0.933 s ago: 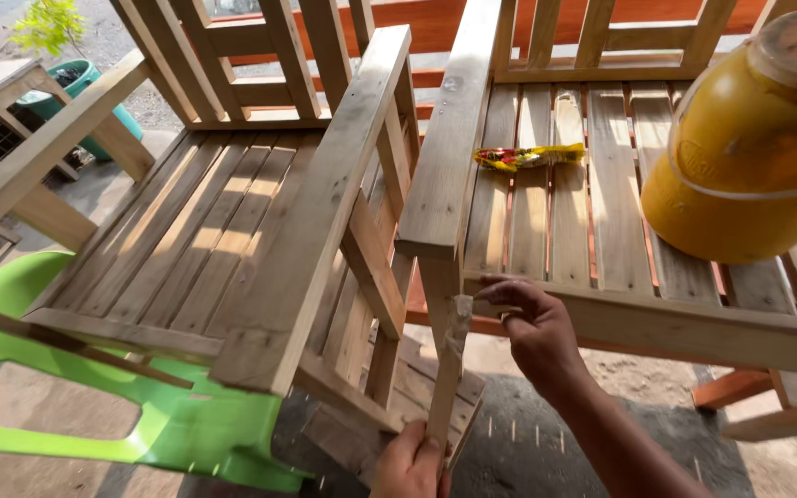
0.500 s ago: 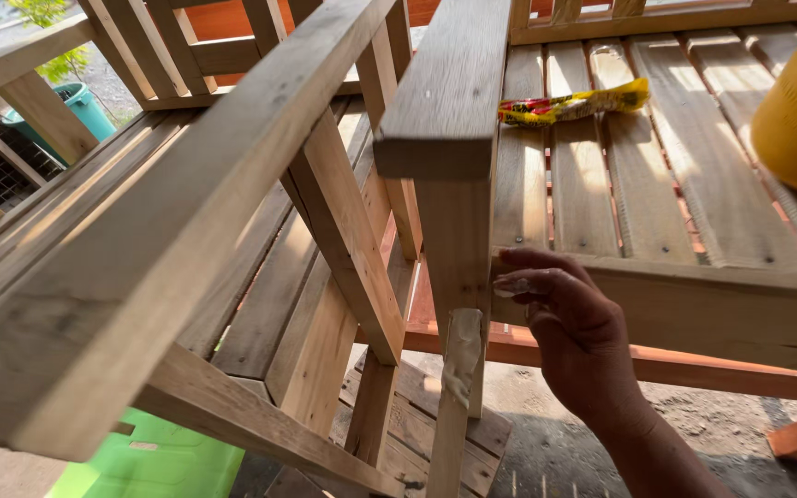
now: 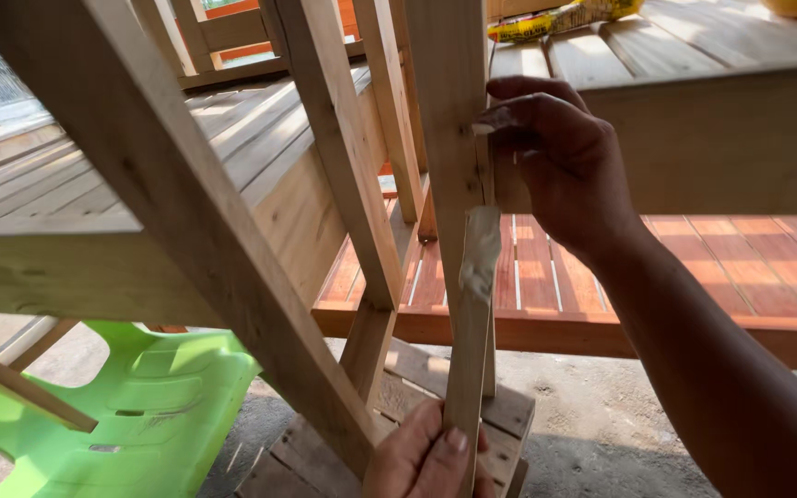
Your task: The person uses a small stick to apply a white filler paste from a yellow container into the joints and gaps of a wooden chair. They work on the armrest, seat frame, and leg joints, smoothing the filler into the crevices.
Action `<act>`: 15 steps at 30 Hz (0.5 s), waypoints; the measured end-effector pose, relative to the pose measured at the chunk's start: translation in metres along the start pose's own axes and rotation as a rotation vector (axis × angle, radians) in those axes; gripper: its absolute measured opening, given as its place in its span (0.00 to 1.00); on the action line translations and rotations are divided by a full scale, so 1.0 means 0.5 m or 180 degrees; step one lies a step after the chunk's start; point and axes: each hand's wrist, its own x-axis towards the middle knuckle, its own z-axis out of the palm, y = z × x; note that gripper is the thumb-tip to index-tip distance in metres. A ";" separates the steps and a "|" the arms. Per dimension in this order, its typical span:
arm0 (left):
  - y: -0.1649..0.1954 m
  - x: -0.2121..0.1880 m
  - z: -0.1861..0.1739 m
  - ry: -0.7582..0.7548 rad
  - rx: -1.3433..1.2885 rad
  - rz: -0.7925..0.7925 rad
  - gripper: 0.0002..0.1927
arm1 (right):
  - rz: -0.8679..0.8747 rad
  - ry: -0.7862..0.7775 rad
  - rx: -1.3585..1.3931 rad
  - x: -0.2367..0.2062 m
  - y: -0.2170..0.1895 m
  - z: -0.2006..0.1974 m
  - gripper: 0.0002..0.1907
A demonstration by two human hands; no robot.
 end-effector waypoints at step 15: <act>0.036 -0.074 0.115 -0.0193 0.0025 0.0079 0.14 | -0.0313 0.0027 -0.0661 0.013 -0.188 -0.094 0.24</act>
